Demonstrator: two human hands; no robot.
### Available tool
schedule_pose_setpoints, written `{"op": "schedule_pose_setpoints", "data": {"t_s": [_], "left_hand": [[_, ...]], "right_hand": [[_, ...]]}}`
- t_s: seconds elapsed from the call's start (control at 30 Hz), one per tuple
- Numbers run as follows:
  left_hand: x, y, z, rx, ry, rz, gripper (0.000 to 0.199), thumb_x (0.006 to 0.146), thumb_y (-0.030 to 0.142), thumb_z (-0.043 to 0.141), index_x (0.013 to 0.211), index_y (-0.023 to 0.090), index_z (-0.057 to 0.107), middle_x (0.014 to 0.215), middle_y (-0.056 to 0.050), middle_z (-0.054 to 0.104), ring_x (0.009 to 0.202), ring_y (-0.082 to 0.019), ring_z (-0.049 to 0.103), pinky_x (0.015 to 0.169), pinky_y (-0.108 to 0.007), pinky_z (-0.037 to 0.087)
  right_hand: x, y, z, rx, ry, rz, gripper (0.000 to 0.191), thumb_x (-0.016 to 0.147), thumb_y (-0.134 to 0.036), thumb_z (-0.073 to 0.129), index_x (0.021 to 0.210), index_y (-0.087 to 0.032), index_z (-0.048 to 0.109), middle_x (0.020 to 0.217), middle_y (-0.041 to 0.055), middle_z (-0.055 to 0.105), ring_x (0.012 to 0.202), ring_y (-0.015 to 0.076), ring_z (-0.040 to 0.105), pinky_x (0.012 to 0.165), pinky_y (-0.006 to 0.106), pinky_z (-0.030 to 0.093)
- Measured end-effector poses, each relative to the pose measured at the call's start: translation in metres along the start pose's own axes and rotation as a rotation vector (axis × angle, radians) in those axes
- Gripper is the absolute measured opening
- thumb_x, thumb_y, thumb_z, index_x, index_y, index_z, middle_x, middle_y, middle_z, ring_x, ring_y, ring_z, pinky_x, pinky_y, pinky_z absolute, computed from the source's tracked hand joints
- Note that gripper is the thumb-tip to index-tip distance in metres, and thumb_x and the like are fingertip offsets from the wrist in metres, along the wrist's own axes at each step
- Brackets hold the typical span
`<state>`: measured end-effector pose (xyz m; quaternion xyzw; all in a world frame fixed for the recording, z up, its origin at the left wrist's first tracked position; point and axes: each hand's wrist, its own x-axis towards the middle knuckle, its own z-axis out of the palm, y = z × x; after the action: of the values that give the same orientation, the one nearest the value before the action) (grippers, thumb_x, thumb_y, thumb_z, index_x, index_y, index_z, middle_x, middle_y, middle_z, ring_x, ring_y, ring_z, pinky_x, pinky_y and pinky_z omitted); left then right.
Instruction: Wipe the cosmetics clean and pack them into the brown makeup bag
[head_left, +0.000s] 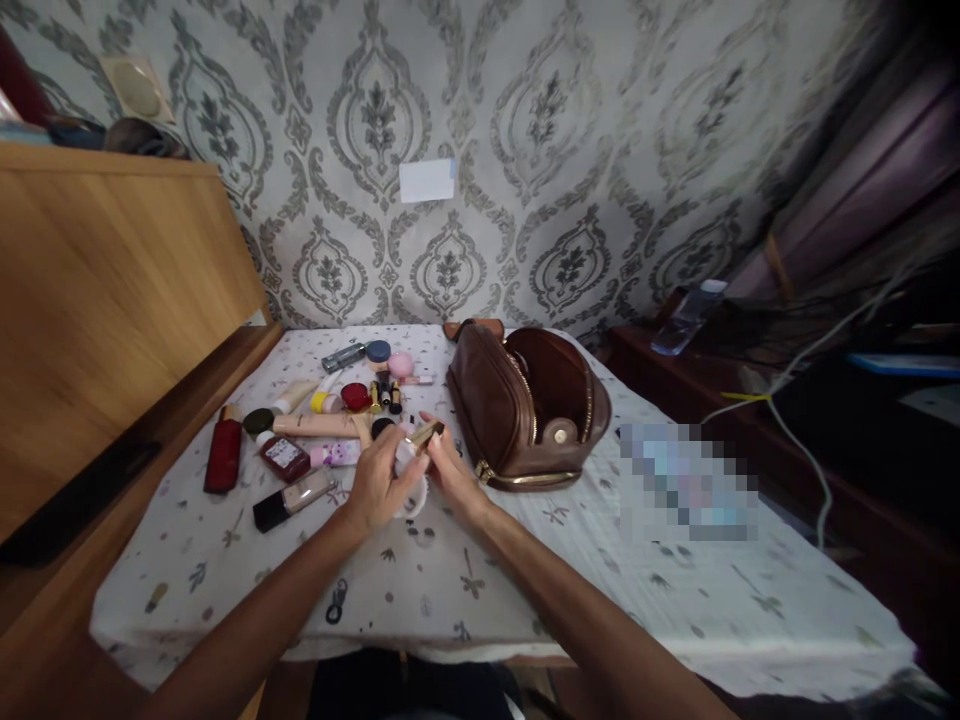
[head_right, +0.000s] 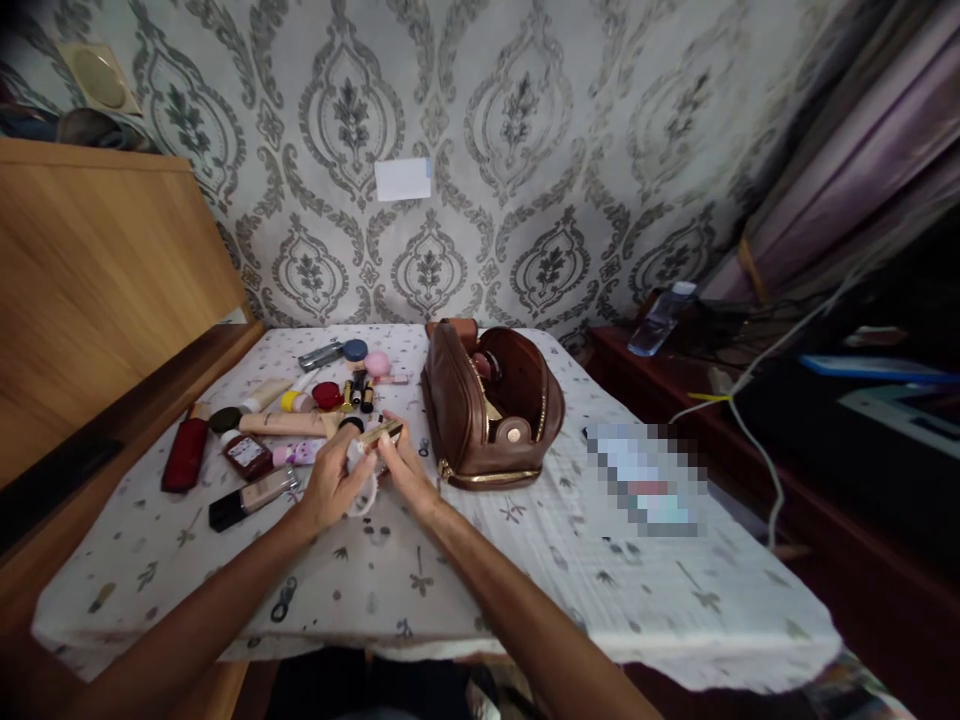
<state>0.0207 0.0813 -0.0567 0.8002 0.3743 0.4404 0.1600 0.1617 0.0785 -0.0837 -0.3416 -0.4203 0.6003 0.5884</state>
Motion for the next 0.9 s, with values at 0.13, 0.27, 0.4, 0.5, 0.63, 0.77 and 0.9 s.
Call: {"op": "schedule_pose_setpoints", "data": {"t_s": [0.13,0.27,0.4,0.5,0.63,0.77,0.9], "left_hand": [[-0.003,0.001,0.002,-0.095,-0.004,-0.017,0.044,0.101,0.054,0.032,0.071,0.023,0.043,0.071,-0.002,0.05,0.069,-0.018,0.051,0.065,-0.032,0.041],[-0.003,0.002,-0.001,-0.224,-0.018,-0.034,0.053,0.1,0.059,0.03,0.065,0.023,0.045,0.063,-0.001,0.049,0.06,-0.016,0.048,0.06,-0.032,0.039],[0.001,0.006,-0.01,-0.255,-0.051,-0.049,0.056,0.099,0.061,0.033,0.059,0.023,0.042,0.058,0.001,0.044,0.055,-0.015,0.044,0.056,-0.03,0.036],[0.003,0.011,-0.017,-0.218,0.046,-0.064,0.053,0.098,0.058,0.034,0.059,0.023,0.036,0.057,0.001,0.041,0.055,-0.014,0.041,0.056,-0.03,0.036],[0.005,0.017,-0.023,-0.149,0.156,-0.029,0.047,0.098,0.05,0.04,0.06,0.023,0.032,0.057,0.002,0.038,0.055,-0.014,0.039,0.056,-0.029,0.035],[0.009,0.017,-0.023,-0.104,0.067,-0.014,0.038,0.09,0.038,0.053,0.062,0.023,0.033,0.06,0.003,0.042,0.058,-0.013,0.043,0.059,-0.028,0.037],[0.014,0.008,-0.023,-0.059,0.025,-0.162,0.022,0.085,0.033,0.058,0.072,0.023,0.043,0.068,0.004,0.051,0.065,-0.015,0.05,0.065,-0.027,0.04]], "right_hand": [[-0.001,-0.003,-0.006,-0.131,-0.132,-0.117,0.08,0.075,-0.066,0.072,0.139,-0.025,0.048,0.126,0.0053,0.06,0.123,0.0224,0.053,0.11,0.035,0.04],[-0.002,-0.009,-0.007,-0.133,-0.31,-0.036,0.103,0.064,-0.057,0.084,0.147,-0.025,0.033,0.124,0.006,0.057,0.111,0.0225,0.059,0.101,0.037,0.047],[-0.004,-0.017,-0.007,-0.219,-0.343,-0.002,0.104,0.063,-0.037,0.088,0.147,-0.026,0.028,0.123,0.0051,0.055,0.111,0.0212,0.057,0.1,0.036,0.047],[-0.006,-0.022,-0.006,-0.332,-0.326,-0.038,0.092,0.063,-0.031,0.087,0.139,-0.024,0.037,0.118,0.0046,0.056,0.11,0.0222,0.056,0.098,0.036,0.047],[-0.009,-0.028,-0.001,-0.553,-0.319,-0.055,0.073,0.062,-0.027,0.084,0.124,-0.02,0.046,0.108,0.0031,0.055,0.102,0.0219,0.055,0.095,0.037,0.048],[-0.011,-0.035,0.003,-0.734,-0.335,-0.114,0.065,0.065,-0.026,0.079,0.122,-0.02,0.049,0.108,0.0036,0.054,0.101,0.0235,0.054,0.097,0.042,0.046],[-0.012,-0.035,0.003,-0.778,-0.467,-0.223,0.076,0.06,-0.028,0.081,0.13,-0.021,0.053,0.122,0.0083,0.052,0.119,0.0314,0.048,0.108,0.048,0.039]]}}
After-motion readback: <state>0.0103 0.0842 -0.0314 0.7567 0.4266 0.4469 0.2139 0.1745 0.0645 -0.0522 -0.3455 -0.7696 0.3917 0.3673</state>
